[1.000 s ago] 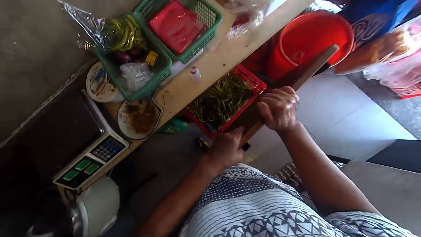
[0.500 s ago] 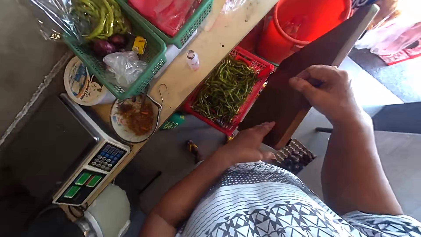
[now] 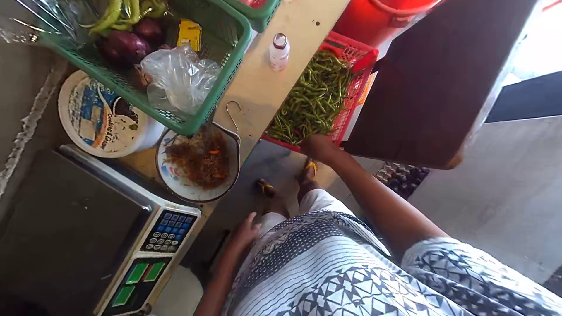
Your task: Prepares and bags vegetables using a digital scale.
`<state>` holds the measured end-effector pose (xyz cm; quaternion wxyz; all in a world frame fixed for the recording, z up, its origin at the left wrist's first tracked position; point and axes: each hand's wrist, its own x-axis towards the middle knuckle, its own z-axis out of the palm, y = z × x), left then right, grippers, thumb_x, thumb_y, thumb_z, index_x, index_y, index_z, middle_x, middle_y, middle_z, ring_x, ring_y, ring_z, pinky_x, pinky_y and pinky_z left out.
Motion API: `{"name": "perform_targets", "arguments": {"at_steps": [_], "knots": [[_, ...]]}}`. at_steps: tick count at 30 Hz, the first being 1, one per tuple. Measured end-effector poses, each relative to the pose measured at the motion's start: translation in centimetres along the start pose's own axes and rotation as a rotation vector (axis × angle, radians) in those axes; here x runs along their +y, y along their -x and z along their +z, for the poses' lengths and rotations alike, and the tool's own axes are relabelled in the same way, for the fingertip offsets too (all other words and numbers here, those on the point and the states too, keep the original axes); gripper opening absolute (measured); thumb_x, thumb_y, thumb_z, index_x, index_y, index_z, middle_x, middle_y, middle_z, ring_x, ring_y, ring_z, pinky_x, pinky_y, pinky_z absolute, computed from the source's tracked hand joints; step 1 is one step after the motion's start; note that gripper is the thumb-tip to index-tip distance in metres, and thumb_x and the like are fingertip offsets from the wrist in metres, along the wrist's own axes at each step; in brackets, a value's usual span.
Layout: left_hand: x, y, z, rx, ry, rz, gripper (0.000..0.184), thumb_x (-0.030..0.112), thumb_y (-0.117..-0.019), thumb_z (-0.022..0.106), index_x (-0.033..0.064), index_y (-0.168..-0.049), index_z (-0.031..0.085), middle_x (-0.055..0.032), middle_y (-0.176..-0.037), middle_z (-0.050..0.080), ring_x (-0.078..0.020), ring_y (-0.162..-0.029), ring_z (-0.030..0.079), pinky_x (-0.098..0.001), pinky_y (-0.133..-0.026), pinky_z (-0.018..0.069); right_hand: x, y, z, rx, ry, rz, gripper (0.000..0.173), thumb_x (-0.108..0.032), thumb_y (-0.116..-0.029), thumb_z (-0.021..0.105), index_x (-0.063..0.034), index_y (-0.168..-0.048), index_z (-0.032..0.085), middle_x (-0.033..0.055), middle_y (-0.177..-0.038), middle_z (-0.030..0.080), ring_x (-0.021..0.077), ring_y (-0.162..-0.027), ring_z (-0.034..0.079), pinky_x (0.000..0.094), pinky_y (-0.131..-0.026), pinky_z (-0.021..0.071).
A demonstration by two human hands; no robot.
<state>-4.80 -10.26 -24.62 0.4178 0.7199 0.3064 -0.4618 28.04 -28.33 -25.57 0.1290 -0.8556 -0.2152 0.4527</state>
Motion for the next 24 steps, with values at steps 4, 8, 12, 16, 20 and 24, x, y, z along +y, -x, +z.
{"name": "perform_targets", "arguments": {"at_steps": [4,8,12,16,20,24], "knots": [[-6.1,0.2,1.2,0.075,0.052,-0.142,0.054,0.024,-0.1043,0.058,-0.0010,-0.150,0.044,-0.0245,-0.147,0.053,-0.0353,-0.131,0.058,-0.0494,-0.111,0.0460,1.0,-5.8,-0.5,0.179,-0.093,0.154,0.031,-0.017,-0.0972,0.064,0.0015,-0.122,0.068,0.0295,-0.123,0.066,0.0495,-0.118,0.063,0.0722,-0.096,0.0483],[-8.1,-0.2,3.6,0.112,0.150,-0.181,0.051,0.018,-0.1038,0.059,-0.0059,-0.147,0.046,-0.0277,-0.144,0.054,-0.0373,-0.132,0.057,-0.0487,-0.113,0.0444,3.6,-11.6,-1.9,0.333,-0.108,0.140,0.062,-0.004,-0.0873,0.073,0.0033,-0.144,0.050,0.0312,-0.148,0.047,0.0517,-0.136,0.047,0.0688,-0.107,0.0435],[-6.7,0.3,5.4,0.080,0.259,-0.229,0.049,0.014,-0.1035,0.059,-0.0081,-0.146,0.047,-0.0295,-0.138,0.058,-0.0387,-0.127,0.060,-0.0490,-0.110,0.0460,6.3,-15.3,-2.6,0.324,0.111,0.100,0.086,-0.008,-0.0798,0.082,0.0035,-0.153,0.039,0.0301,-0.157,0.038,0.0514,-0.148,0.032,0.0708,-0.112,0.0347],[-5.8,0.4,7.3,0.098,0.380,-0.287,0.046,0.011,-0.1043,0.056,-0.0066,-0.146,0.047,-0.0276,-0.139,0.058,-0.0354,-0.127,0.061,-0.0462,-0.110,0.0474,7.1,-15.9,-3.3,0.271,0.316,0.107,0.083,-0.018,-0.0758,0.086,0.0022,-0.146,0.048,0.0287,-0.152,0.044,0.0539,-0.141,0.037,0.0785,-0.106,0.0309],[-4.5,-0.5,8.6,0.112,0.430,-0.312,0.044,0.014,-0.1055,0.055,-0.0056,-0.145,0.049,-0.0264,-0.138,0.060,-0.0352,-0.126,0.062,-0.0470,-0.110,0.0472,6.6,-15.8,-3.5,0.169,0.409,0.024,0.082,-0.022,-0.0759,0.088,0.0057,-0.144,0.050,0.0301,-0.153,0.043,0.0538,-0.146,0.030,0.0808,-0.113,0.0154],[-2.5,-1.3,8.7,0.131,0.473,-0.312,0.044,0.016,-0.1063,0.053,-0.0035,-0.145,0.050,-0.0246,-0.138,0.060,-0.0334,-0.126,0.062,-0.0469,-0.110,0.0472,7.5,-16.5,-2.8,0.133,0.456,0.008,0.093,-0.022,-0.0711,0.092,0.0006,-0.148,0.044,0.0286,-0.153,0.042,0.0563,-0.145,0.030,0.0847,-0.104,0.0250]]}}
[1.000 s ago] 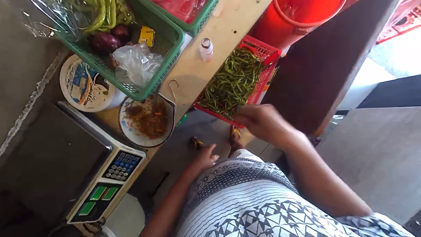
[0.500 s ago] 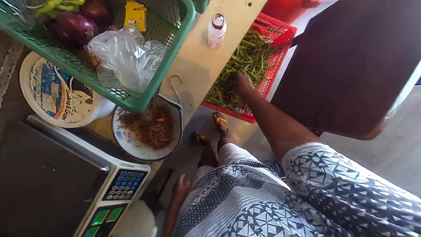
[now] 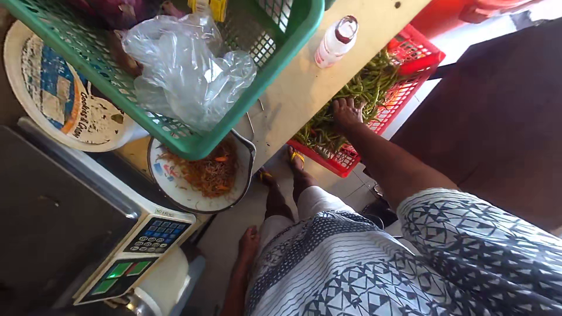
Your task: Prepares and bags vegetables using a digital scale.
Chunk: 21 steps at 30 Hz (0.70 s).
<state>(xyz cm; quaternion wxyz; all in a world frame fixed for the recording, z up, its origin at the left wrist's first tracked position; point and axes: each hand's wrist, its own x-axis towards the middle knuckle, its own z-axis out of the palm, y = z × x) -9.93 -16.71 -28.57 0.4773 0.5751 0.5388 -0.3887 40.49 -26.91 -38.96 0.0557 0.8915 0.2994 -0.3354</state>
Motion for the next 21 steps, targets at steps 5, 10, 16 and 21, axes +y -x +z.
{"name": "perform_targets", "arguments": {"at_steps": [5,10,16,21], "knots": [[2.2,0.4,0.2,0.033,0.030,0.017,0.043,0.018,-0.1068,0.052,-0.0021,-0.145,0.050,-0.0229,-0.137,0.061,-0.0316,-0.124,0.063,-0.0460,-0.108,0.0490,1.0,-0.8,-3.4,-0.055,-0.084,0.074,0.060,-0.021,-0.0855,0.079,-0.0073,-0.139,0.056,0.0304,-0.129,0.063,0.0570,-0.123,0.056,0.0775,-0.087,0.0463],[2.7,0.0,-0.1,0.064,0.056,0.063,0.043,0.016,-0.1060,0.053,-0.0031,-0.145,0.050,-0.0240,-0.136,0.062,-0.0336,-0.125,0.062,-0.0480,-0.108,0.0476,3.2,0.2,-6.3,0.074,-0.659,0.290,0.050,-0.018,-0.0860,0.079,0.0016,-0.129,0.063,0.0343,-0.124,0.063,0.0528,-0.118,0.059,0.0747,-0.096,0.0444],[2.9,-1.1,-1.9,0.084,0.013,0.161,0.042,0.018,-0.1060,0.053,-0.0030,-0.142,0.054,-0.0250,-0.133,0.063,-0.0353,-0.123,0.063,-0.0497,-0.108,0.0471,2.7,3.8,-7.3,0.320,-1.607,0.348,0.040,-0.012,-0.0863,0.070,-0.0043,-0.124,0.061,0.0086,-0.106,0.067,0.0164,-0.087,0.065,0.0396,-0.075,0.0575],[2.9,-1.8,-4.9,0.131,0.016,0.230,0.041,0.018,-0.1064,0.052,-0.0015,-0.143,0.054,-0.0238,-0.134,0.063,-0.0337,-0.123,0.063,-0.0483,-0.108,0.0479,2.7,6.6,-7.6,0.447,-1.820,0.249,0.022,-0.015,-0.0873,0.056,-0.0122,-0.109,0.061,-0.0015,-0.093,0.065,0.0082,-0.070,0.061,0.0299,-0.059,0.0542]]}}
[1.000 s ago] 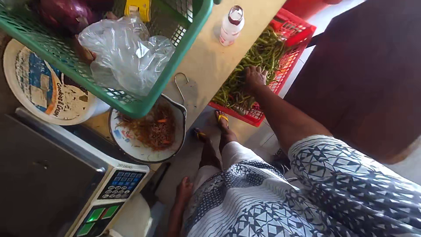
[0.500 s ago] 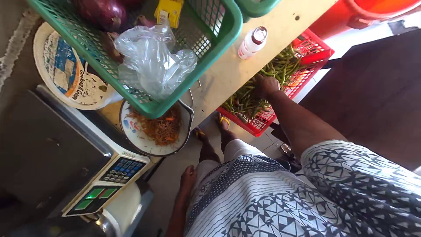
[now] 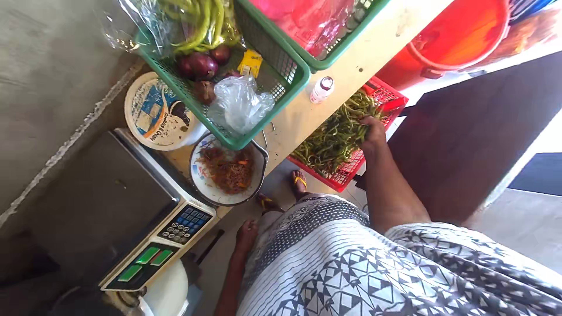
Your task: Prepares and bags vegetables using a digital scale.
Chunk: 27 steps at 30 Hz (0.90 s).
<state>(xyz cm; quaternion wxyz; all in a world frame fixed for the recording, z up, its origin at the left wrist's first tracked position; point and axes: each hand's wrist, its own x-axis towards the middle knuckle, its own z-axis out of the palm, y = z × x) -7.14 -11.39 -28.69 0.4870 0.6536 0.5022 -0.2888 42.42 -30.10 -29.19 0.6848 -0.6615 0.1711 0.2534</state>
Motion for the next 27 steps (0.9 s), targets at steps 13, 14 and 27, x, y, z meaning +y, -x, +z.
{"name": "perform_targets", "arguments": {"at_steps": [13,14,27], "knots": [[-8.3,-0.6,-4.7,0.074,-0.043,0.054,0.037,0.019,-0.1063,0.054,0.0017,-0.139,0.060,-0.0216,-0.135,0.064,-0.0362,-0.127,0.061,-0.0529,-0.111,0.0439,-14.7,8.9,0.2,-0.228,-0.176,-0.545,0.015,-0.007,-0.0838,0.051,-0.0170,-0.091,0.060,-0.0038,-0.077,0.066,0.0085,-0.062,0.063,0.0274,-0.058,0.0560],[-9.1,-0.5,-4.5,0.080,0.001,0.026,0.037,0.019,-0.1058,0.055,0.0017,-0.138,0.061,-0.0221,-0.134,0.064,-0.0369,-0.125,0.062,-0.0536,-0.110,0.0455,-16.4,10.5,1.1,-0.287,-0.140,-0.571,0.016,-0.007,-0.0837,0.051,-0.0184,-0.089,0.060,-0.0045,-0.074,0.066,0.0082,-0.061,0.063,0.0271,-0.057,0.0556],[-13.7,4.4,-1.8,0.297,0.655,0.049,0.034,0.011,-0.1078,0.046,-0.0060,-0.134,0.060,-0.0247,-0.137,0.060,-0.0331,-0.127,0.057,-0.0448,-0.110,0.0436,-14.1,29.7,32.0,-1.208,0.349,-0.430,0.018,-0.009,-0.0726,0.060,-0.0181,-0.086,0.066,-0.0069,-0.077,0.069,0.0036,-0.060,0.062,0.0220,-0.051,0.0530]]}}
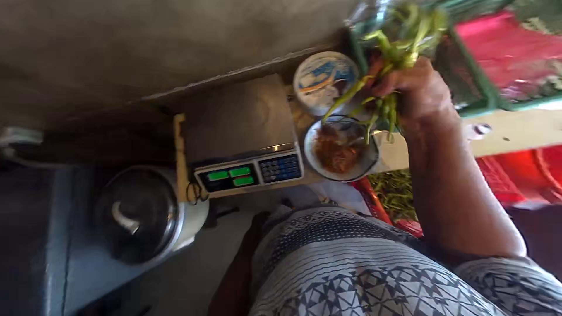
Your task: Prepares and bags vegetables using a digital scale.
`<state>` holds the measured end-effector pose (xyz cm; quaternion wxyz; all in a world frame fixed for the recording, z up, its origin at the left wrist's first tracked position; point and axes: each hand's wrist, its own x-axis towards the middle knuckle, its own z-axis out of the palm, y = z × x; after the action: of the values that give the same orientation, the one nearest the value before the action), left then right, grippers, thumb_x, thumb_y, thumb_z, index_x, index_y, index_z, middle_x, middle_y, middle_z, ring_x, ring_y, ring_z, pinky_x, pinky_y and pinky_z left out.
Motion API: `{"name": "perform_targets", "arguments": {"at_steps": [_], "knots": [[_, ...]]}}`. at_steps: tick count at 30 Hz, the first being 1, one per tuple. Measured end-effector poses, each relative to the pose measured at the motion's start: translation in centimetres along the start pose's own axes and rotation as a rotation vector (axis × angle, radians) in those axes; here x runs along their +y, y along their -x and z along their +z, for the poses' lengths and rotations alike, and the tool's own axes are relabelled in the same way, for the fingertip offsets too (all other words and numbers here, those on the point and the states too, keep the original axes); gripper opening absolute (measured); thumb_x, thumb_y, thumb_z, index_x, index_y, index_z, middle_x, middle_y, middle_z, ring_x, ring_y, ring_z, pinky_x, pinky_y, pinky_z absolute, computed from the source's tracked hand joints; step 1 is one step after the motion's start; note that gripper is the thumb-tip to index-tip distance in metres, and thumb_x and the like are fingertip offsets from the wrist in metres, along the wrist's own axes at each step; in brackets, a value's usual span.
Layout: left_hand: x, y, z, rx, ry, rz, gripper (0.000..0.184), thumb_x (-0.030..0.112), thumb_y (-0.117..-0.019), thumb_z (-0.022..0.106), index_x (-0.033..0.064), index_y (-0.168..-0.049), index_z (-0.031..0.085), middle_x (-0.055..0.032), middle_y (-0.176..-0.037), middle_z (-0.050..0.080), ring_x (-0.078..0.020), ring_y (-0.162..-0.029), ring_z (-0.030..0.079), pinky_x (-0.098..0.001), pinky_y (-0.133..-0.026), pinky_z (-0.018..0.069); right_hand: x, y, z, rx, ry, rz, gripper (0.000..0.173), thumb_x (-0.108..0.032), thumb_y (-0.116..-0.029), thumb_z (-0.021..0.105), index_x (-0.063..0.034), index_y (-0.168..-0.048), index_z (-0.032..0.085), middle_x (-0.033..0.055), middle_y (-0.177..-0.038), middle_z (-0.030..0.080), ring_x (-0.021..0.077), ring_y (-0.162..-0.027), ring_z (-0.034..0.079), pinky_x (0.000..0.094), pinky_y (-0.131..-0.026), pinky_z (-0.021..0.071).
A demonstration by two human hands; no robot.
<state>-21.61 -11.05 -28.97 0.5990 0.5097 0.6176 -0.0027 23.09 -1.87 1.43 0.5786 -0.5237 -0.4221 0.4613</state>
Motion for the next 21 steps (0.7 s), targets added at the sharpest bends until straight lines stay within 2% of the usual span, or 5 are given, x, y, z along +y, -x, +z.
{"name": "perform_targets", "arguments": {"at_steps": [6,9,11,16,21], "knots": [[-4.7,1.0,-0.9,0.056,-0.099,-0.152,0.033,0.008,-0.1060,0.051,-0.0015,-0.136,0.061,-0.0253,-0.136,0.061,-0.0380,-0.129,0.057,-0.0503,-0.111,0.0425,1.9,-9.5,14.5,-0.147,0.320,-0.272,0.009,-0.009,-0.0808,0.068,-0.0096,-0.090,0.066,-0.0042,-0.077,0.066,0.0050,-0.061,0.060,0.0276,-0.057,0.0539],[-8.9,2.8,-0.6,0.095,-0.081,-0.140,0.033,0.006,-0.1052,0.050,-0.0022,-0.136,0.061,-0.0255,-0.135,0.062,-0.0374,-0.126,0.059,-0.0497,-0.110,0.0436,4.9,-11.7,19.1,-0.232,0.771,-0.435,0.023,-0.019,-0.0875,0.066,-0.0005,-0.101,0.071,0.0162,-0.090,0.070,0.0301,-0.083,0.068,0.0539,-0.075,0.0535],[-11.0,4.2,0.0,0.108,-0.114,-0.150,0.033,0.006,-0.1051,0.051,-0.0032,-0.135,0.061,-0.0249,-0.136,0.062,-0.0374,-0.129,0.059,-0.0502,-0.113,0.0419,6.9,-11.8,21.0,-0.378,0.976,-0.445,0.025,-0.019,-0.0897,0.065,0.0004,-0.104,0.070,0.0238,-0.100,0.071,0.0437,-0.097,0.069,0.0672,-0.081,0.0512],[-12.2,8.7,2.1,0.151,-0.051,-0.317,0.035,0.014,-0.1073,0.050,-0.0048,-0.135,0.060,-0.0266,-0.136,0.061,-0.0388,-0.132,0.055,-0.0513,-0.114,0.0388,8.6,-11.0,23.6,-0.593,1.258,-0.349,0.034,-0.023,-0.0922,0.068,-0.0053,-0.122,0.068,0.0222,-0.125,0.067,0.0465,-0.115,0.064,0.0712,-0.090,0.0477],[-16.2,8.5,4.5,0.085,-0.064,-0.393,0.036,0.016,-0.1094,0.045,-0.0054,-0.134,0.060,-0.0267,-0.137,0.061,-0.0389,-0.132,0.055,-0.0518,-0.113,0.0404,7.3,-10.8,24.6,-0.735,1.329,-0.276,0.038,-0.026,-0.0861,0.076,-0.0061,-0.118,0.069,0.0250,-0.135,0.057,0.0487,-0.125,0.055,0.0713,-0.090,0.0475]]}}
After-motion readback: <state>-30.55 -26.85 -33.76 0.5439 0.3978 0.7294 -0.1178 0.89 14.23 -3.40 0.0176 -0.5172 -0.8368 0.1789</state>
